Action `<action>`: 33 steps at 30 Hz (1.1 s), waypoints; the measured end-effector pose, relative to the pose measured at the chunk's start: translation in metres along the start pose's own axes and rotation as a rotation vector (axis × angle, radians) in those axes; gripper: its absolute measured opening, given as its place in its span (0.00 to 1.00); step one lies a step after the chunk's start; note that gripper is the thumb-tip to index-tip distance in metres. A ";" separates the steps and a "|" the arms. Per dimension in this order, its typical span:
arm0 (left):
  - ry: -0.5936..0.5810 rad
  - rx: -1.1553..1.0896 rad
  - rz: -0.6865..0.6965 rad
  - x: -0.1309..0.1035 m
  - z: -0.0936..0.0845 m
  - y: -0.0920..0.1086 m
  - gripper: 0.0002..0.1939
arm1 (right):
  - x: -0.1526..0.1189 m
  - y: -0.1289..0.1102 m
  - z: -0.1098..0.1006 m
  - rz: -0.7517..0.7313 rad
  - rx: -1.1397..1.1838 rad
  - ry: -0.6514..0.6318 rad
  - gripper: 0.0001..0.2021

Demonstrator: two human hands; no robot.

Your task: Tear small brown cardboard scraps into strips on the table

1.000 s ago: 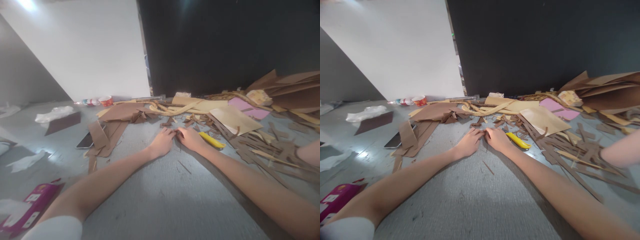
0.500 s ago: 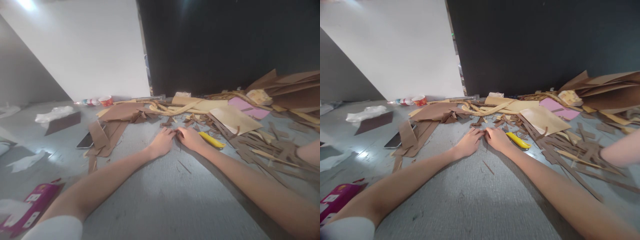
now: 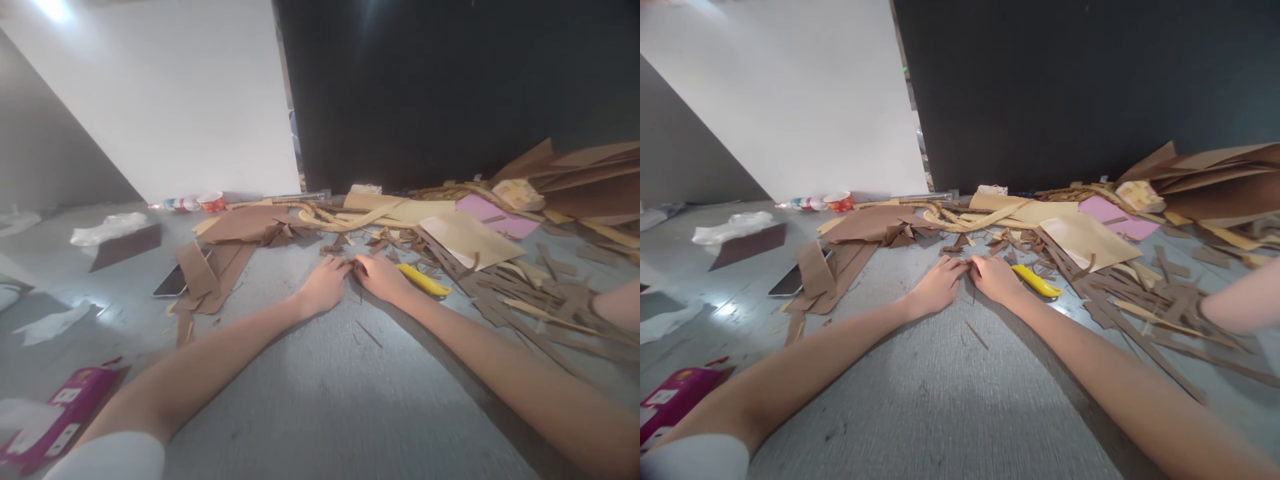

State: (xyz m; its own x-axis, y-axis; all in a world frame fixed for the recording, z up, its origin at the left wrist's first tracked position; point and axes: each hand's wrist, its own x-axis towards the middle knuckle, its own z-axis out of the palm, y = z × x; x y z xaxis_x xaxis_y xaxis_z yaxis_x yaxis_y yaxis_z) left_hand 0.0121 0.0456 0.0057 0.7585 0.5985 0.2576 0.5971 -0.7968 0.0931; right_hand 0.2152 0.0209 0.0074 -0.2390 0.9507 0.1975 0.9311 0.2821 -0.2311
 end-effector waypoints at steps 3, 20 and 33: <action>0.003 0.006 -0.001 0.000 0.000 -0.001 0.24 | 0.001 0.001 0.000 -0.004 0.006 -0.001 0.17; -0.003 -0.005 -0.010 0.000 -0.003 0.002 0.24 | 0.001 0.001 0.000 -0.011 0.002 -0.007 0.18; 0.005 -0.022 -0.007 0.000 0.001 -0.001 0.26 | -0.001 -0.002 -0.002 0.029 -0.065 0.002 0.18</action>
State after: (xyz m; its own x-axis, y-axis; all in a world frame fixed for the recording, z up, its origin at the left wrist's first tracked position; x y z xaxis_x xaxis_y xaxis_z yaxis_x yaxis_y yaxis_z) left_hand 0.0114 0.0464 0.0040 0.7529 0.6038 0.2618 0.5964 -0.7942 0.1165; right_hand 0.2143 0.0192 0.0095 -0.2111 0.9581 0.1935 0.9537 0.2453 -0.1740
